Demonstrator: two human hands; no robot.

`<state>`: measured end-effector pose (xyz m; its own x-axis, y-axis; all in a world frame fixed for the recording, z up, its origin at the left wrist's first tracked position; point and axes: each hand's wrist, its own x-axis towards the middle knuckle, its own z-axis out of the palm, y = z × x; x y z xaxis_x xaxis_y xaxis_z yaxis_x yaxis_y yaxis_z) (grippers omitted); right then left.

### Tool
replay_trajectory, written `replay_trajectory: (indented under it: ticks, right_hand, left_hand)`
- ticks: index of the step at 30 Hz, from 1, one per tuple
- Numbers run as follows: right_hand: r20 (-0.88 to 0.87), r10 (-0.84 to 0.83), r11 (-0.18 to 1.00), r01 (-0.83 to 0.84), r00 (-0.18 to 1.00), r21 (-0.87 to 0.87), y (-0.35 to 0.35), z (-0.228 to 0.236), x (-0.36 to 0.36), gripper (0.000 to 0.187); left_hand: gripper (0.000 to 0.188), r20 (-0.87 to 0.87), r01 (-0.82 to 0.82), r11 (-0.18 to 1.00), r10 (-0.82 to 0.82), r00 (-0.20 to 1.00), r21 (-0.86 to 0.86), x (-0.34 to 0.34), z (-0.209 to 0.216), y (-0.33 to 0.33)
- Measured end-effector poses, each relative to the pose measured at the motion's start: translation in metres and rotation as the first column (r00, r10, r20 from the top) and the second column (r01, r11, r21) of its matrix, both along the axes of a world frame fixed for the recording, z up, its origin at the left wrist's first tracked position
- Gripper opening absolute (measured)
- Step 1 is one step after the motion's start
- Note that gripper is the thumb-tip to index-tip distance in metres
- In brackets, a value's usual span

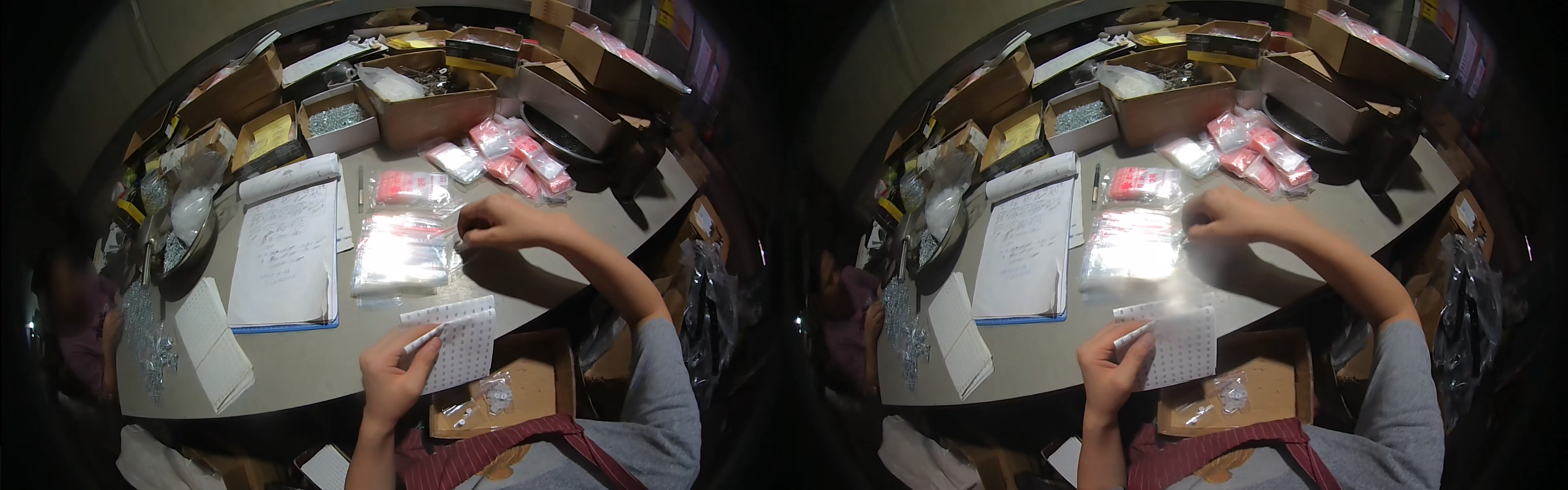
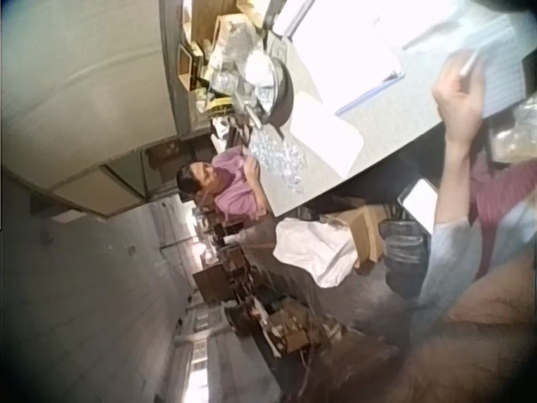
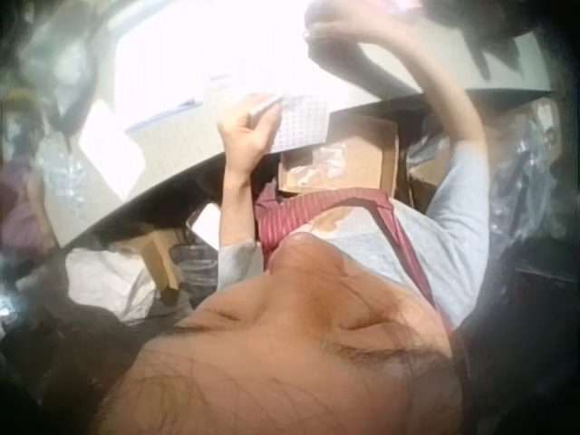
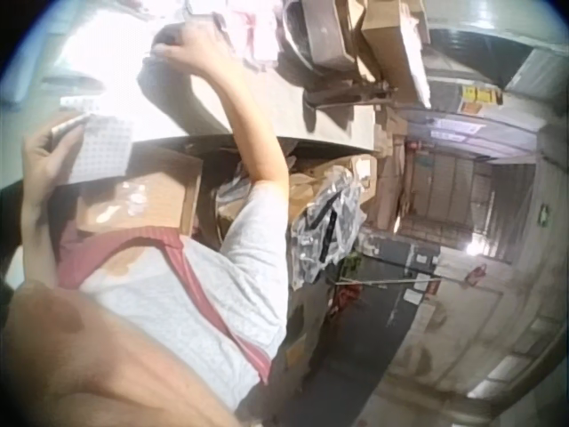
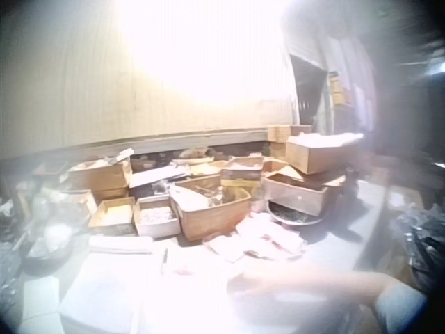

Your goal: The person picks small white beads from a sheet and places them into clear plastic bags on a cluttered work table. The person repeatedly transfers beads into bags and sets them aside.

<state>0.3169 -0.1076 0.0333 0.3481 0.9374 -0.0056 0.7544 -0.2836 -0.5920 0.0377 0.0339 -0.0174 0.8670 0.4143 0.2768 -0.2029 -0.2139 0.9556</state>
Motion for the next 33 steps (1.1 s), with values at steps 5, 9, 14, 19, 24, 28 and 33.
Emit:
replay_trajectory:
  ticks: [5, 9, 14, 19, 24, 28, 33]
  right_hand:
    - [0.044, 0.078, 0.997, -0.078, 0.996, 0.006, 0.019, -0.010, -0.021, 0.021]
    - [0.374, 0.038, 0.994, -0.072, 0.927, 0.077, 0.019, -0.029, -0.024, 0.026]
    - [0.480, -0.100, 0.980, 0.170, 0.872, -0.106, 0.017, 0.004, -0.032, 0.033]
    - [0.258, -0.211, 0.957, 0.145, 0.943, 0.252, 0.028, 0.027, 0.009, 0.025]
    - [-0.004, 0.044, 0.996, -0.043, 0.999, 0.080, 0.040, 0.005, 0.039, 0.025]
    - [0.050, 0.041, 0.999, -0.041, 0.998, -0.001, 0.032, -0.002, 0.036, 0.027]
    - [0.117, 0.043, 0.999, -0.039, 0.992, -0.031, 0.029, -0.008, 0.035, 0.024]
  left_hand:
    - [0.018, -0.020, -0.005, 0.999, 0.006, 1.000, 0.039, -0.002, 0.002, 0.001]
    - [0.018, -0.018, 0.005, 0.998, -0.004, 1.000, 0.057, -0.002, 0.002, 0.001]
    - [0.018, -0.002, -0.024, 1.000, 0.024, 1.000, 0.008, -0.003, 0.003, -0.001]
    - [0.018, 0.001, -0.021, 0.999, 0.021, 1.000, 0.027, -0.003, 0.002, -0.001]
    - [0.018, 0.025, -0.014, 0.998, 0.012, 1.000, 0.053, -0.002, -0.001, 0.001]
    - [0.019, 0.024, -0.010, 0.998, 0.008, 1.000, 0.066, -0.003, -0.001, 0.001]
    - [0.020, 0.023, -0.018, 0.995, 0.016, 1.000, 0.099, -0.004, 0.000, 0.001]
